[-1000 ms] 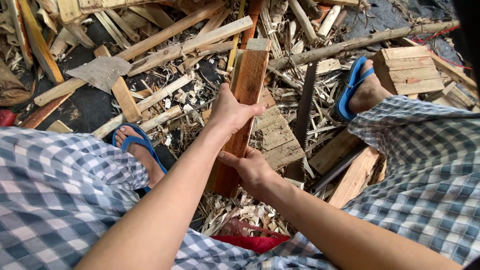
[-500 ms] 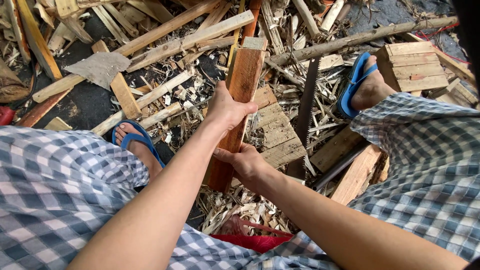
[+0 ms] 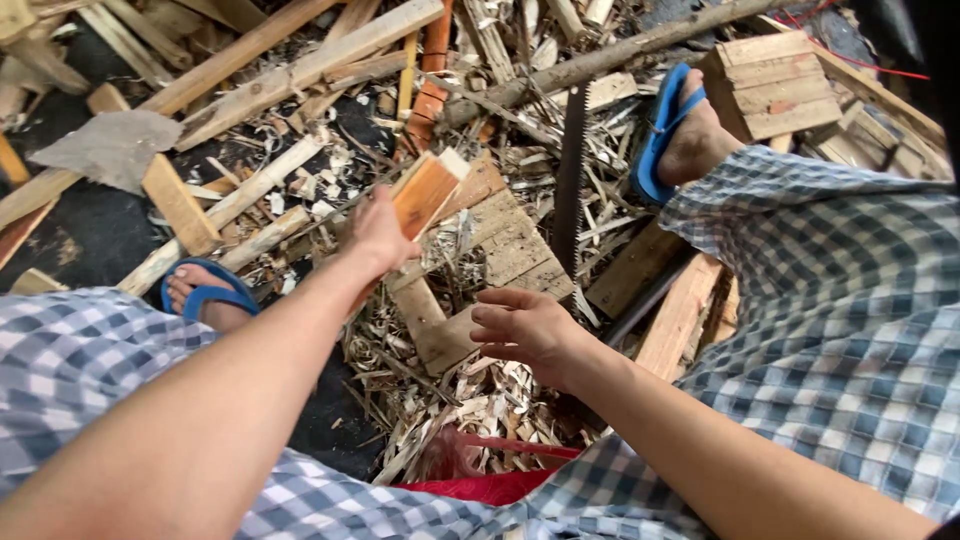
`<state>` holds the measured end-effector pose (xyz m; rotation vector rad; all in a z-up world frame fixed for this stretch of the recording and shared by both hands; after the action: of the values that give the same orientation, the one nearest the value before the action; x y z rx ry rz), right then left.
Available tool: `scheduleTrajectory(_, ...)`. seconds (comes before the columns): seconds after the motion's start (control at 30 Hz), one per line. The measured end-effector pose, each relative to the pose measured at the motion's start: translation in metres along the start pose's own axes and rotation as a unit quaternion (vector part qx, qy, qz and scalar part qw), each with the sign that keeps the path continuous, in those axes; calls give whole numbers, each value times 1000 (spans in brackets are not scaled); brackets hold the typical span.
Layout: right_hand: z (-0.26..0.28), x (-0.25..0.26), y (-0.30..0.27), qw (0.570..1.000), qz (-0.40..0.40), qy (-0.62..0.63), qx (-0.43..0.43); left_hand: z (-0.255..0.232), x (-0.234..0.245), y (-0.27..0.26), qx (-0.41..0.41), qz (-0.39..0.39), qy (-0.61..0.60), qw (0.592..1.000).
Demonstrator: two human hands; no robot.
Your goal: Sawing a wooden plank by hand using a small hand saw
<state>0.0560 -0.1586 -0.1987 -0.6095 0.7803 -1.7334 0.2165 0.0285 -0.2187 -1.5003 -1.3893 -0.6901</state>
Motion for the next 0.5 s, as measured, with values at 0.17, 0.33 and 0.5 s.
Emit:
scheduleTrajectory(0.17,4,11,-5,1000,-18,5,-18,48,-48,59,-3,4,40,999)
scheduleTrajectory(0.33,0,9,-4,999,4,0,-42,49,-48,68,2,28,30,999)
scheduleTrajectory(0.5,-2,17,-2,999,-1,5,-54,50,-50,78,7,26,24,999)
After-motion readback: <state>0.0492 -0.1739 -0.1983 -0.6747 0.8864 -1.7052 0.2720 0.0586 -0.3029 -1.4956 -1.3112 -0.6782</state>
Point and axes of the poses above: each hand's wrist, its own y-axis towards the middle knuckle, its own x-axis out of the back of the hand, z = x × y, the point moved 9 cm from there along y, towards the middle knuckle, and after that the axes turned 12 degrees about -z, right-handed, at the moved point
